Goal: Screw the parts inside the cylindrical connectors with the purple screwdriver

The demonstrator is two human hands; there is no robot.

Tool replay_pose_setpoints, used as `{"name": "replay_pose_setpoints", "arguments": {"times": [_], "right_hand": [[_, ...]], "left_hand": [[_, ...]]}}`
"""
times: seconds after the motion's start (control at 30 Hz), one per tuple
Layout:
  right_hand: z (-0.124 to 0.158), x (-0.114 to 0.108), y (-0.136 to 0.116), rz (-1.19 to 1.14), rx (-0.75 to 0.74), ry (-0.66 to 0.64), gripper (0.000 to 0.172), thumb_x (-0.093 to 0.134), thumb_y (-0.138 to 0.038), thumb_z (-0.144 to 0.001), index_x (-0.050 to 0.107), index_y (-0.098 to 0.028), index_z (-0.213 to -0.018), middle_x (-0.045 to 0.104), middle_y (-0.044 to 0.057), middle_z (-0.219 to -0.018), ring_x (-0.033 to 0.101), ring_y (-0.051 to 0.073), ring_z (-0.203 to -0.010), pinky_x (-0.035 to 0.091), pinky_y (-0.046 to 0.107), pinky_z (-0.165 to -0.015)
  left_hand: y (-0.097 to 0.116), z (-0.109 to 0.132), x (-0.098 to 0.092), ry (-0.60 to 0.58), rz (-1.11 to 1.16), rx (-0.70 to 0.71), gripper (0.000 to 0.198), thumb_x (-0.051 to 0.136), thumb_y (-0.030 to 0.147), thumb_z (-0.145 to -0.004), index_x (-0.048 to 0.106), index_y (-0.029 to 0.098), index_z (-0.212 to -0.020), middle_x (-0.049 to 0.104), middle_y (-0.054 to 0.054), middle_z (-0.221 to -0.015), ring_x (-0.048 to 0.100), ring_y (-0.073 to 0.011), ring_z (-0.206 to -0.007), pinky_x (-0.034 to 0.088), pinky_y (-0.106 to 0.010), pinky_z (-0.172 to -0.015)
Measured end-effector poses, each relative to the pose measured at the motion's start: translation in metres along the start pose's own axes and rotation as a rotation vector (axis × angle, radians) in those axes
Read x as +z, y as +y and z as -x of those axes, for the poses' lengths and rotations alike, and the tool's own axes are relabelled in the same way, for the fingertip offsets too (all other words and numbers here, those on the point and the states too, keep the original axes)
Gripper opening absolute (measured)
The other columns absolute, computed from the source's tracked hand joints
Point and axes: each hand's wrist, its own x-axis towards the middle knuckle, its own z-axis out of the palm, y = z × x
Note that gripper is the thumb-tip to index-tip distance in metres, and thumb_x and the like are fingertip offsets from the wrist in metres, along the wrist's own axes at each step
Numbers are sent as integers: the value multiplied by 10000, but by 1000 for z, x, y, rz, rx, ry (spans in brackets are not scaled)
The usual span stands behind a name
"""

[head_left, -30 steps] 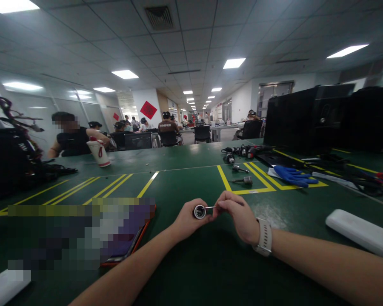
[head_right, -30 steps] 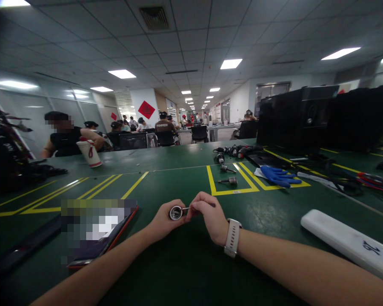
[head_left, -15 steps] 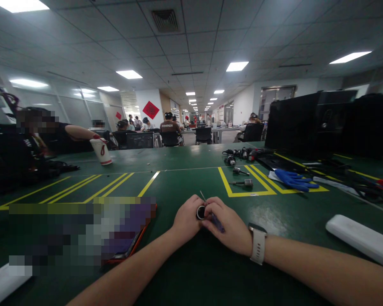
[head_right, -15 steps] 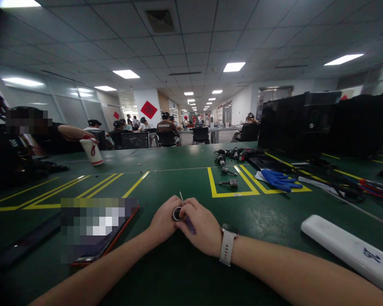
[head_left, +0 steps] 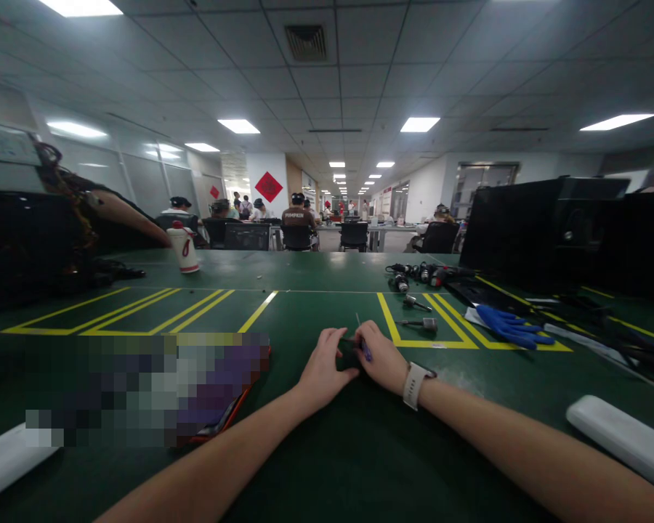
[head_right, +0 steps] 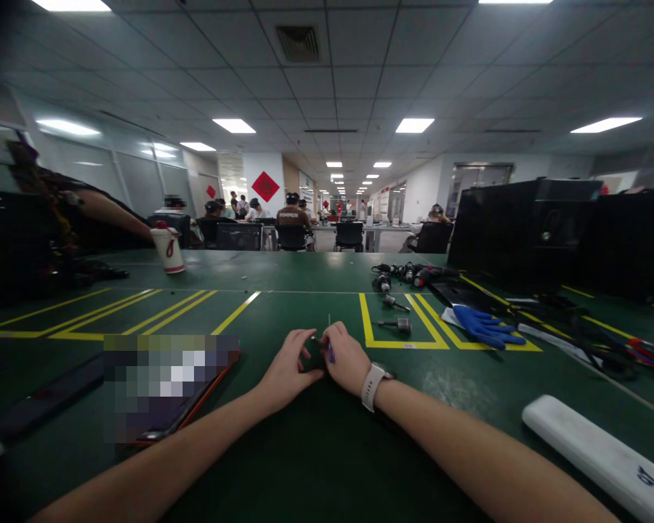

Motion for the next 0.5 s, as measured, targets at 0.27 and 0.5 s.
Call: {"name": "replay_pose_setpoints", "arguments": {"times": [0.27, 0.5], "right_hand": [[-79, 24, 45, 257, 224, -17, 283, 523, -280, -880, 521, -148, -1131, 556, 78, -1122, 582, 197, -940, 502, 387, -779], [-86, 29, 47, 348, 269, -16, 285, 525, -278, -880, 520, -150, -1135, 552, 80, -1132, 579, 200, -949, 500, 390, -787]], "left_hand": [[5, 4, -1, -10, -88, -48, 465, 591, 213, -725, 497, 198, -1180, 463, -93, -1215, 571, -220, -876, 500, -360, -729], [11, 7, 1, -115, -313, 151, 309, 545, 208, -774, 569, 185, -1081, 564, -92, -1088, 548, -258, -969, 461, -414, -815]]}}
